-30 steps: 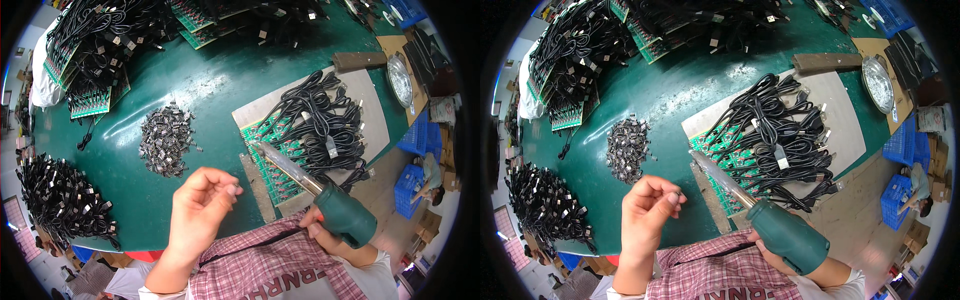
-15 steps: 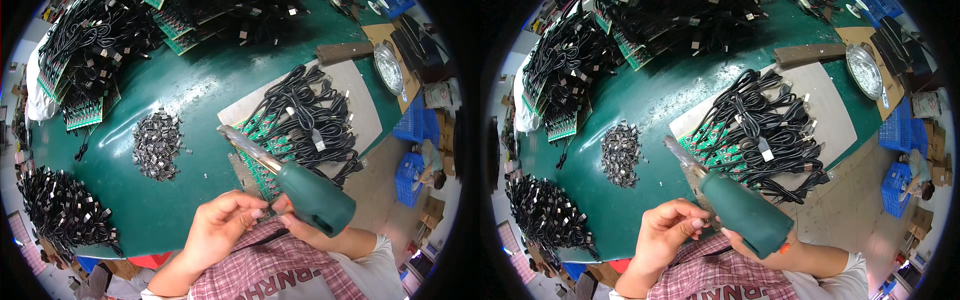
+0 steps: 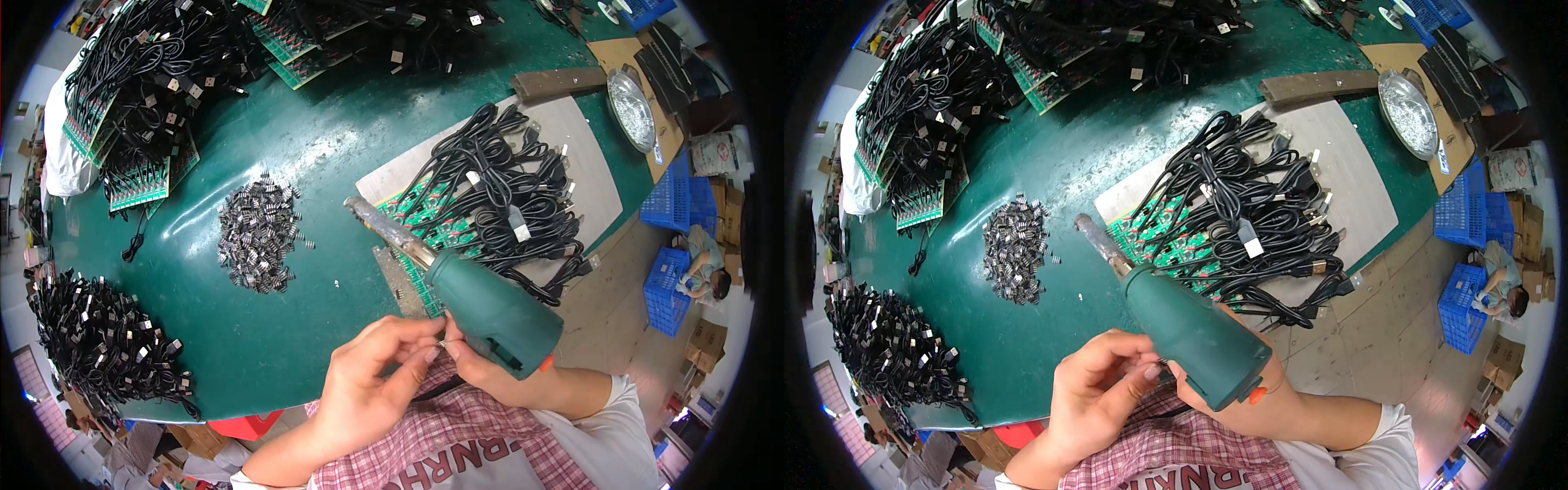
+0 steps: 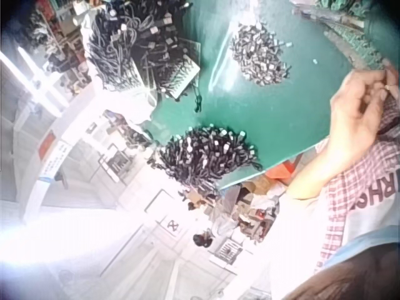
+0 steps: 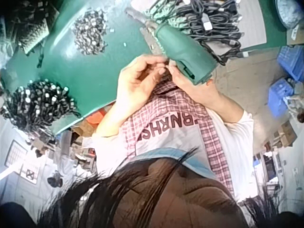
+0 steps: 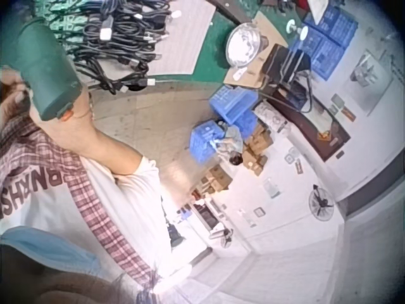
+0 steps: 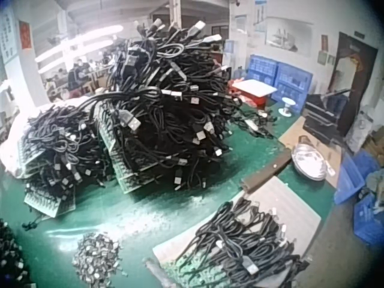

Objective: The person takes electronic components from a pile by hand and solders them onto circuit boards connected to cables using a soldering iron.

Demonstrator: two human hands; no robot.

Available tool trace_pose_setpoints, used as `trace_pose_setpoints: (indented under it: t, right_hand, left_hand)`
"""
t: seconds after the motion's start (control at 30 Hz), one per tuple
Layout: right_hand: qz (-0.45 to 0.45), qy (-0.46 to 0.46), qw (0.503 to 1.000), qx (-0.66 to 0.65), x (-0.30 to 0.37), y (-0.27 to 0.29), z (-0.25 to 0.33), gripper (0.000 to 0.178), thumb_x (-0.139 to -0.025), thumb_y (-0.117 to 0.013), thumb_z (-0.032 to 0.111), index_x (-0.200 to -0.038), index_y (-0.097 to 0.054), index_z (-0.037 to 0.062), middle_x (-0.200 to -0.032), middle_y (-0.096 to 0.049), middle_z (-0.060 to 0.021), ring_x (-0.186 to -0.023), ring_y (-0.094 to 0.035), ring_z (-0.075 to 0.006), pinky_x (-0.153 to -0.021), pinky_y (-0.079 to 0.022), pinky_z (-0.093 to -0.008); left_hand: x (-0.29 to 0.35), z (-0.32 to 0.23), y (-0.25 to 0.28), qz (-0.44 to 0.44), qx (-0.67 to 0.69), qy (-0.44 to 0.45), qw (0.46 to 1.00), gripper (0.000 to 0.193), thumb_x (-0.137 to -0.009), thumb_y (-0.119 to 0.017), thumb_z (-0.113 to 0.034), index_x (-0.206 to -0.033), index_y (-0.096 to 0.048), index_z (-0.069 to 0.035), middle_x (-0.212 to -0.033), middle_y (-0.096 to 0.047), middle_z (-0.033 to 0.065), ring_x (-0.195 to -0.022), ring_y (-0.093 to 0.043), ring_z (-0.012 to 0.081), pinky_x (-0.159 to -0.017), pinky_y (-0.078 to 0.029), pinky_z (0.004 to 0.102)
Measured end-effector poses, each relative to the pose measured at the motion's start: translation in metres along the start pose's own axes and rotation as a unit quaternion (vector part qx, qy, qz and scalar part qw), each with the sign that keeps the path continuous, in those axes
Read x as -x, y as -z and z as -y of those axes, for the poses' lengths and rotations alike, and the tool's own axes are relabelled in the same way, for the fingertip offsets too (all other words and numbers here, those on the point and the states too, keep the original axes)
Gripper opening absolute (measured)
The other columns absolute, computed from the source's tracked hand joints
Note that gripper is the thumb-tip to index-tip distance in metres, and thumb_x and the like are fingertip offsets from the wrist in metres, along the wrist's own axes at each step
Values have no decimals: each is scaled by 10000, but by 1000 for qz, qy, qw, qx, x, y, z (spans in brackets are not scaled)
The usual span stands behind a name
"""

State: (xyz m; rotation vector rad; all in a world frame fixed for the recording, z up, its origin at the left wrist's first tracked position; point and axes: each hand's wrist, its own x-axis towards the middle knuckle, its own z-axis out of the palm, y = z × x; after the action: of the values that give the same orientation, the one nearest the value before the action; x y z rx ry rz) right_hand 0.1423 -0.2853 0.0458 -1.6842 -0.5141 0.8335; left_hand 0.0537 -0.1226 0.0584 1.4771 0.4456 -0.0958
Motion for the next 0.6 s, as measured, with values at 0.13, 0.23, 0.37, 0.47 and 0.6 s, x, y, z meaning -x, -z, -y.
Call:
trace_pose_setpoints:
  t: [0.13,0.23,0.37,0.47,0.6]
  right_hand:
    - [-15,-97,995,-14,3,-4,0,167,-758,-704,62,-910,-634,57,-888,-626,-78,-808,-601,-269,-766,-493,-375]
    - [3,-94,995,-12,1,1,1,156,-767,-700,65,-908,-634,52,-887,-631,-82,-797,-606,-275,-767,-499,-376]
    - [35,-58,997,-20,-2,3,0,165,-780,-697,74,-929,-636,40,-906,-641,-80,-796,-618,-274,-745,-512,-371]
    - [-23,-73,996,-48,11,6,-9,197,-761,-706,68,-947,-646,42,-905,-650,-85,-811,-632,-272,-738,-516,-362]
    - [-8,-146,986,-74,16,30,-2,216,-751,-711,72,-963,-669,64,-917,-681,-63,-839,-646,-241,-752,-510,-344]
  left_hand:
    - [2,3,1,-4,106,133,985,123,-879,-615,14,-999,-638,27,-917,-668,58,-755,-614,75,-701,-514,235]
    - [1,1,4,24,66,145,987,124,-876,-620,-8,-994,-628,29,-872,-661,44,-738,-604,59,-675,-504,223]
    - [-6,-5,13,55,31,138,988,96,-871,-614,-6,-962,-618,25,-841,-643,29,-715,-584,48,-652,-482,208]
    - [-27,-4,18,8,66,176,982,60,-854,-579,13,-901,-614,-1,-781,-628,7,-634,-539,36,-592,-430,191]
    - [-54,4,23,-77,38,197,977,101,-850,-564,-52,-877,-609,33,-665,-605,19,-602,-555,51,-541,-403,196]
